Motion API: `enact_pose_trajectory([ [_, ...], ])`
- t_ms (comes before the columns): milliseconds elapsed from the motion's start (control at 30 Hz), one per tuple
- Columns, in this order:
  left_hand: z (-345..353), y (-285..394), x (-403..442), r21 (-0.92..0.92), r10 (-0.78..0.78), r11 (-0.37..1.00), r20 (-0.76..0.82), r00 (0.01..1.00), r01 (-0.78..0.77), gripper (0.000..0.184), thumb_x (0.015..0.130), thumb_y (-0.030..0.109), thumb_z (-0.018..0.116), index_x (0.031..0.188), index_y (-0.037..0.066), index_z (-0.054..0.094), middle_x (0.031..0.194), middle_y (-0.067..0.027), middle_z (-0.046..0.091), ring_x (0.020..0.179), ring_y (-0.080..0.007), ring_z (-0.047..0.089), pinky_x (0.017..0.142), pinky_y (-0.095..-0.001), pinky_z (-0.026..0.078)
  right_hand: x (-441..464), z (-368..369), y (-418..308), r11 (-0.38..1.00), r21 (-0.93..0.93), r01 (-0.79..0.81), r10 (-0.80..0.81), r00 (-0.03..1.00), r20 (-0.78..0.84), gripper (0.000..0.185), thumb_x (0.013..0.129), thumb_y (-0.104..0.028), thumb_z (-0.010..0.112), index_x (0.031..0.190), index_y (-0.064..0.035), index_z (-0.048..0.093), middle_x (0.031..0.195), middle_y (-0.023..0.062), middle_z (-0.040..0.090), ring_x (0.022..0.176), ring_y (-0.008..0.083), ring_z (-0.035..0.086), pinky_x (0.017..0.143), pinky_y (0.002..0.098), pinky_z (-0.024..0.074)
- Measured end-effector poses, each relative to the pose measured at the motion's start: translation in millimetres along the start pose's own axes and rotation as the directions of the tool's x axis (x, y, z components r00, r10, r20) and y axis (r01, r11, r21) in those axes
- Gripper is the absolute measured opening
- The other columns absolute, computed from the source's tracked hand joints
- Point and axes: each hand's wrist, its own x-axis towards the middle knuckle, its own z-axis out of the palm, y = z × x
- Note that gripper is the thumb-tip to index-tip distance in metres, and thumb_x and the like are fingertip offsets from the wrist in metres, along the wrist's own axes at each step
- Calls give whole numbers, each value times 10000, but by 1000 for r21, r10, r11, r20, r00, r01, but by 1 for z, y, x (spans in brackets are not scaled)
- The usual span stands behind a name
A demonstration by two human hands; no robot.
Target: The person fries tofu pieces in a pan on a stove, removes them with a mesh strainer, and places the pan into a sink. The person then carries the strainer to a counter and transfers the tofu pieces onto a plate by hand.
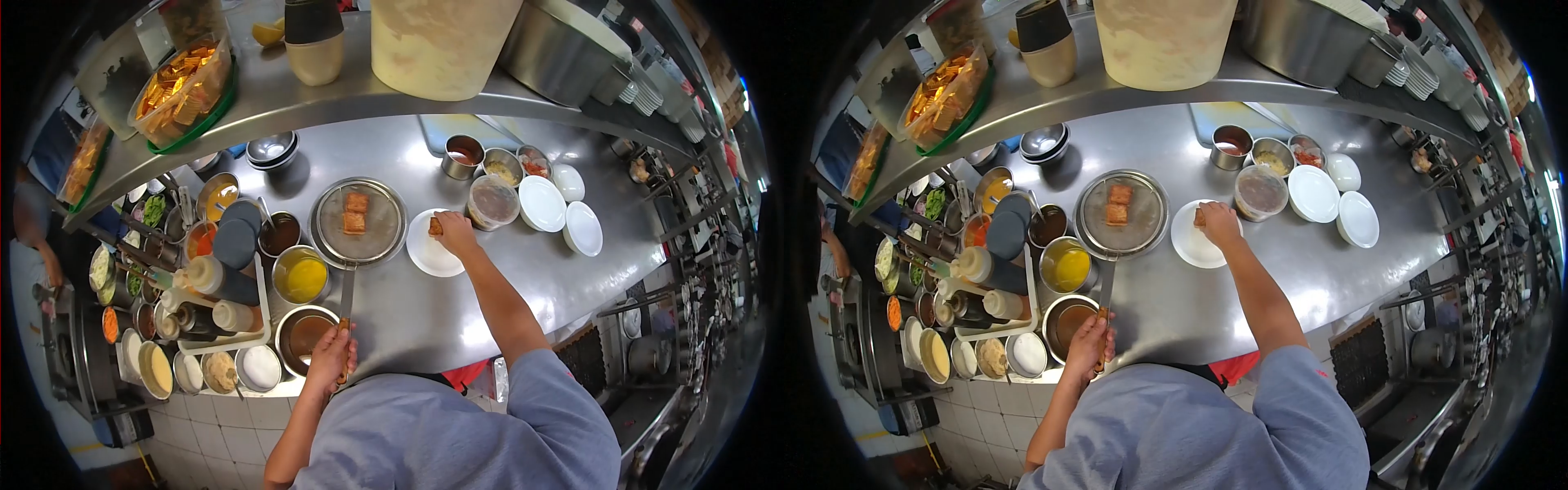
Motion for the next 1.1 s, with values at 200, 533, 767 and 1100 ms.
enact_pose_trajectory([
  [200,-1,0,0,-1,18,1000,7,1000,-18,239,942,243,433,1088,59,482,682,-24,474,463,-96,436,409,-228,367,5,3,-13,1000,22,8,-8,1000,3,436,668,-194,699,1073,-138,549,1068,32,566,1046,250,500,840,420,393],
  [533,-1,1,-1,12,12,1000,21,1000,-12,250,946,250,424,1094,56,473,690,-22,460,462,-96,429,407,-227,362,-11,-30,17,992,80,-96,91,994,67,654,617,-196,742,1215,-128,487,1159,60,533,1100,269,473,927,425,365],
  [767,0,0,4,15,12,1000,33,999,-12,278,942,268,434,1108,48,468,688,-23,462,458,-95,432,406,-226,367,-30,-29,31,999,-27,-32,34,993,114,645,593,-189,762,1183,-127,507,1083,66,546,1060,269,487,922,406,377],
  [1100,-3,0,4,31,25,999,18,1000,-25,271,940,260,439,1102,45,470,681,-22,472,457,-99,440,412,-224,376,-27,-18,24,992,68,-110,111,994,-11,543,644,-182,735,1137,-77,533,1059,92,557,1035,279,501,904,371,394],
])
